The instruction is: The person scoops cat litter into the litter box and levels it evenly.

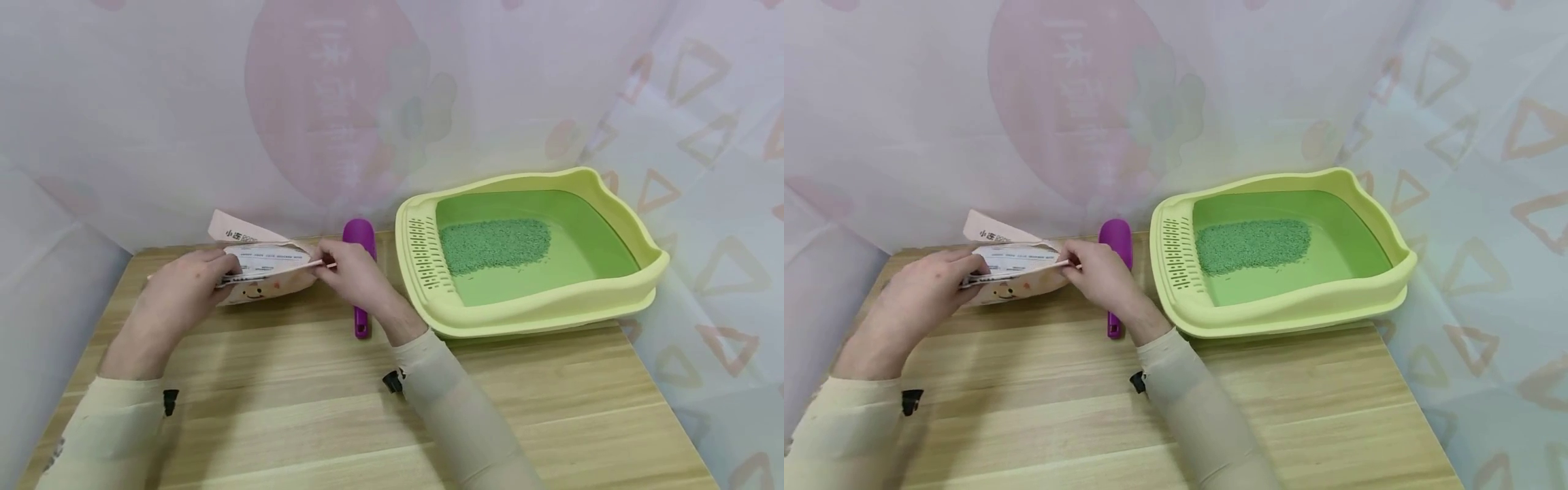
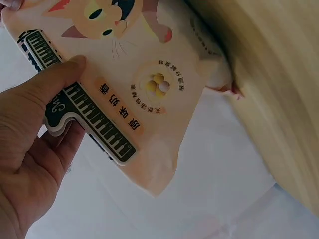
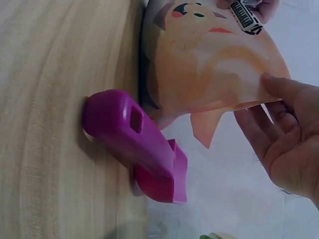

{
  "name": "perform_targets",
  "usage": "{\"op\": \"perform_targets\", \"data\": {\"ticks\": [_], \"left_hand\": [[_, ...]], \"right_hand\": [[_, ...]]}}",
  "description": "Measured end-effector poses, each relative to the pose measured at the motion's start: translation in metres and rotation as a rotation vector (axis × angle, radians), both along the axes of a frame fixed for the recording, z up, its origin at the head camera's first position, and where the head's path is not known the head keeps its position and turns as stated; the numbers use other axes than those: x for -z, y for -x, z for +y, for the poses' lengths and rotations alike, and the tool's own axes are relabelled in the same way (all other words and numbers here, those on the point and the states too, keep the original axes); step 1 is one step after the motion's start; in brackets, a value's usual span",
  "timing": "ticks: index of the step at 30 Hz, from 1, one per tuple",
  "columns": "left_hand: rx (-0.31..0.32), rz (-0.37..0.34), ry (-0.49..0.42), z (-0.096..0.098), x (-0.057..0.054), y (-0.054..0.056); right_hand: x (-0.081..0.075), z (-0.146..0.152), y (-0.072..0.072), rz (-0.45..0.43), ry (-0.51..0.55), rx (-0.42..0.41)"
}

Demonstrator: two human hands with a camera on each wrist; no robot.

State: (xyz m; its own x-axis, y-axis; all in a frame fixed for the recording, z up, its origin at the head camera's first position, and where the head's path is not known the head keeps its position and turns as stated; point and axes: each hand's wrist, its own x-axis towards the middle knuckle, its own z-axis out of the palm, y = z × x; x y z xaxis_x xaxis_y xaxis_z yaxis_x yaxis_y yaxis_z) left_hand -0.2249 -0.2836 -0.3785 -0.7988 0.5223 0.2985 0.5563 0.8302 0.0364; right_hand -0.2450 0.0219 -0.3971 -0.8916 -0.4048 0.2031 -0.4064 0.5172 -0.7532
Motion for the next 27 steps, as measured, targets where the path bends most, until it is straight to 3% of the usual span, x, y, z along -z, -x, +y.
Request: {"op": "perform_targets", "data": {"ticks": [8,14,21,27], "left_hand": [[-0.024,-0.095,0.076,0.007,0.024,0.002],[-0.037,-0.160,0.086,0.013,0.028,0.001],[-0.062,-0.278,0.058,0.014,0.016,-0.005],[-0.126,-0.330,-0.016,0.011,-0.010,-0.004]], "right_hand": [[0.009,-0.001,-0.001,0.032,-0.282,-0.013],[0.006,0.008,-0.003,-0.007,-0.324,-0.134],[-0.018,0.016,-0.012,-0.053,-0.247,-0.186],[-0.057,0.032,-0.017,-0.017,-0.281,-0.099]]}}
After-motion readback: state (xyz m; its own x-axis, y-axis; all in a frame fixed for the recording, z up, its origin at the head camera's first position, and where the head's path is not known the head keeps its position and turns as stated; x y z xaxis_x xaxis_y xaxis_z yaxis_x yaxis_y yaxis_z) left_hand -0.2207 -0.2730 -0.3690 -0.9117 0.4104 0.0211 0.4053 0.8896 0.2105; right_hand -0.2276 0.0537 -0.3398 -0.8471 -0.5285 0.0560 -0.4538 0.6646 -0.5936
